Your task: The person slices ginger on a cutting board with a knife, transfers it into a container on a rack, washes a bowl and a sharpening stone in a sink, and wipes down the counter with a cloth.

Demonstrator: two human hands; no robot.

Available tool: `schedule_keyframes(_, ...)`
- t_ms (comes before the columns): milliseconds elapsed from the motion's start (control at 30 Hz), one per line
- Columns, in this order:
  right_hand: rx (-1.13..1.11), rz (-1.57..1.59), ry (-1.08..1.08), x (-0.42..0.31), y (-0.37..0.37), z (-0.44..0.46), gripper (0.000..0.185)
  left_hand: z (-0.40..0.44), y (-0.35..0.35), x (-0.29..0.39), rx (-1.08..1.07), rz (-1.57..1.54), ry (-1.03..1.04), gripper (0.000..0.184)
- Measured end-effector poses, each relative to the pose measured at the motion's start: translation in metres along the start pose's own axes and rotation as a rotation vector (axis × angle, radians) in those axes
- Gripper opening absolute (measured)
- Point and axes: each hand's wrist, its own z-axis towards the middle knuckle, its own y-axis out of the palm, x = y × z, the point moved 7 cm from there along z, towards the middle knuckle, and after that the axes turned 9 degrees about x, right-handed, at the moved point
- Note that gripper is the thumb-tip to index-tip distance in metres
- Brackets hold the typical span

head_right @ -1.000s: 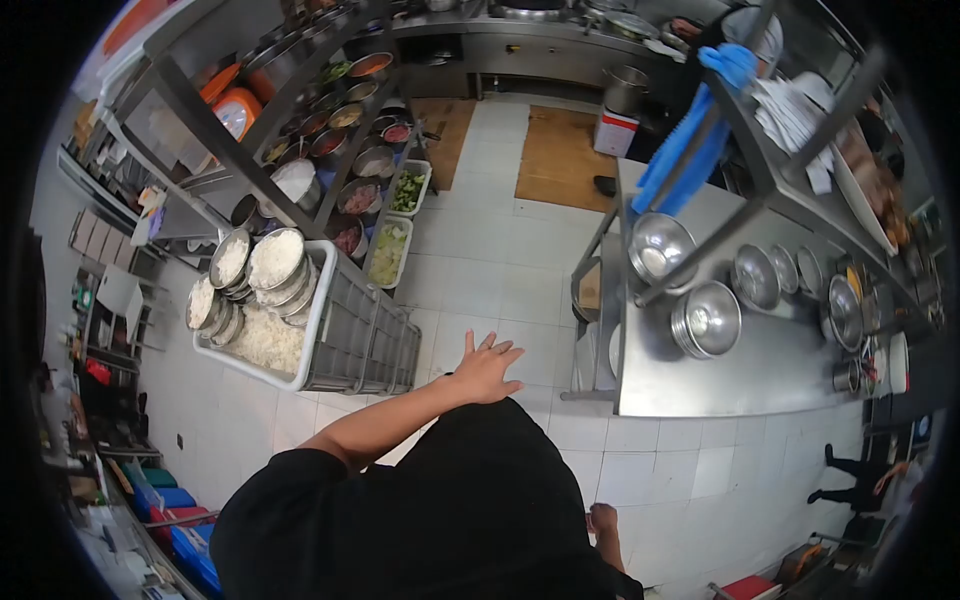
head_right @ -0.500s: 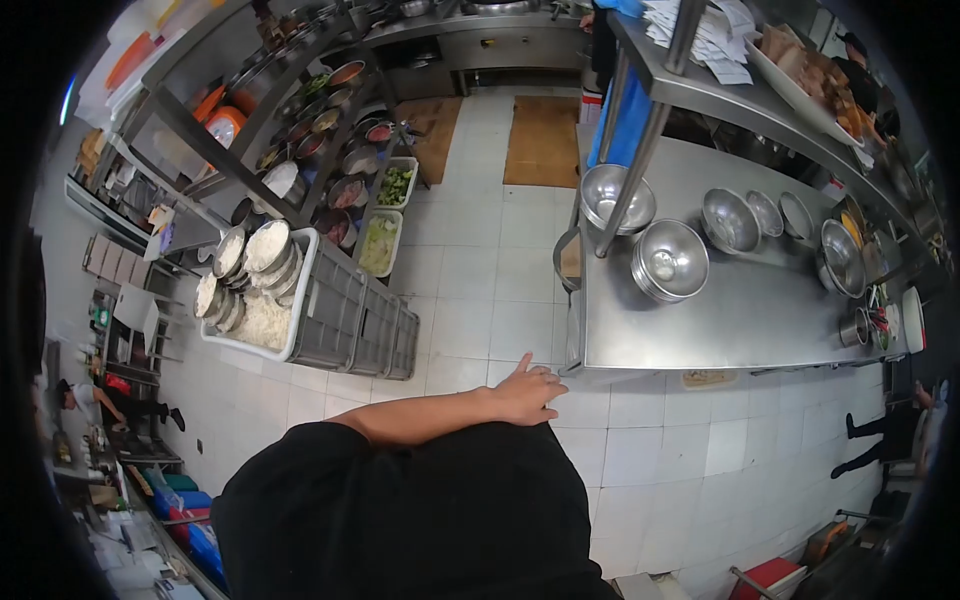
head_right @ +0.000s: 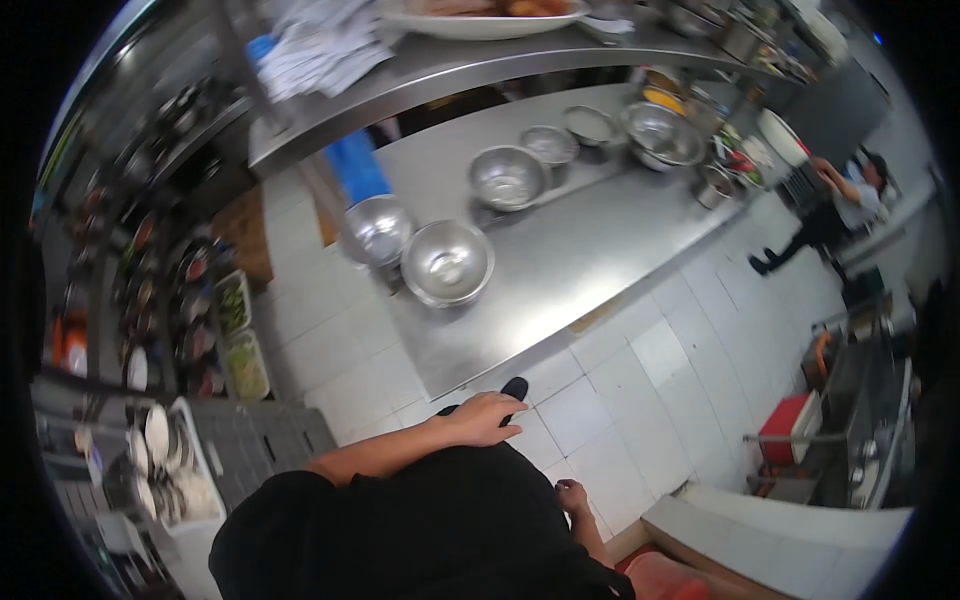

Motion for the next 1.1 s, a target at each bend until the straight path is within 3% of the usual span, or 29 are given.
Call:
schedule_keyframes(33, 0.028, 0.022, 0.030, 0.012, -0.014, 0.004, 0.029, 0.017, 0.000, 0.005, -0.030, -0.006, 0.036, 0.051)
schedule_keyframes(100, -0.081, -0.397, -0.165, 0.018, -0.025, 0.008, 0.028, 0.050, -0.003, 0.006, -0.062, -0.012, 0.021, 0.051)
schedule_keyframes(167, -0.180, -0.216, 0.230, 0.001, -0.077, -0.019, 0.030, 0.084, -0.005, 0.002, -0.061, -0.024, 0.072, 0.051)
schedule_keyframes(267, -0.251, -0.128, 0.068, 0.088, -0.067, 0.033, 0.041, 0.139, -0.019, 0.001, -0.032, -0.074, 0.031, 0.050)
schedule_keyframes(333, -0.097, 0.170, 0.529, 0.083, -0.101, 0.037, 0.043, 0.176, -0.031, -0.003, 0.042, -0.062, 0.005, 0.047)
schedule_keyframes(467, -0.025, 0.107, 0.458, 0.065, -0.136, 0.089, 0.029, 0.269, -0.034, -0.015, 0.156, -0.221, -0.134, 0.040)
schedule_keyframes(533, 0.175, 0.354, 0.356, 0.013, -0.164, 0.084, 0.031, 0.334, -0.032, -0.048, 0.274, -0.501, -0.268, 0.041)
schedule_keyframes(600, 0.181, 0.410, 0.345, -0.005, -0.169, 0.089, 0.033, 0.392, -0.056, -0.061, 0.300, -0.788, -0.564, 0.039)
schedule_keyframes(700, 0.206, 0.504, 0.335, -0.007, -0.171, 0.091, 0.035, 0.484, -0.081, -0.128, 0.405, -1.018, -0.742, 0.051)
schedule_keyframes(867, 0.142, 0.608, 0.566, 0.082, -0.135, 0.067, 0.026, 0.558, -0.114, -0.211, 0.648, -1.182, -0.985, 0.061)
schedule_keyframes(933, 0.045, 0.392, 0.313, 0.129, -0.111, 0.063, 0.023, 0.602, -0.101, -0.313, 0.697, -1.321, -0.963, 0.056)
schedule_keyframes(967, 0.067, 0.418, 0.327, 0.165, -0.095, 0.062, 0.023, 0.588, -0.118, -0.278, 0.903, -1.407, -0.972, 0.055)
schedule_keyframes(1000, -0.096, 0.362, 0.369, 0.198, -0.067, 0.062, 0.024, 0.578, -0.124, -0.255, 0.987, -1.375, -1.029, 0.055)
schedule_keyframes(1033, -0.260, 0.308, 0.406, 0.216, -0.051, 0.062, 0.025, 0.580, -0.124, -0.253, 0.919, -1.413, -0.977, 0.046)
schedule_keyframes(1067, -0.239, 0.338, 0.417, 0.220, -0.061, 0.058, 0.025, 0.590, -0.125, -0.275, 0.997, -1.399, -1.008, 0.031)
schedule_keyframes(1100, -0.148, 0.189, 0.270, 0.213, -0.085, 0.052, 0.031, 0.593, -0.123, -0.276, 1.045, -1.388, -0.932, 0.028)
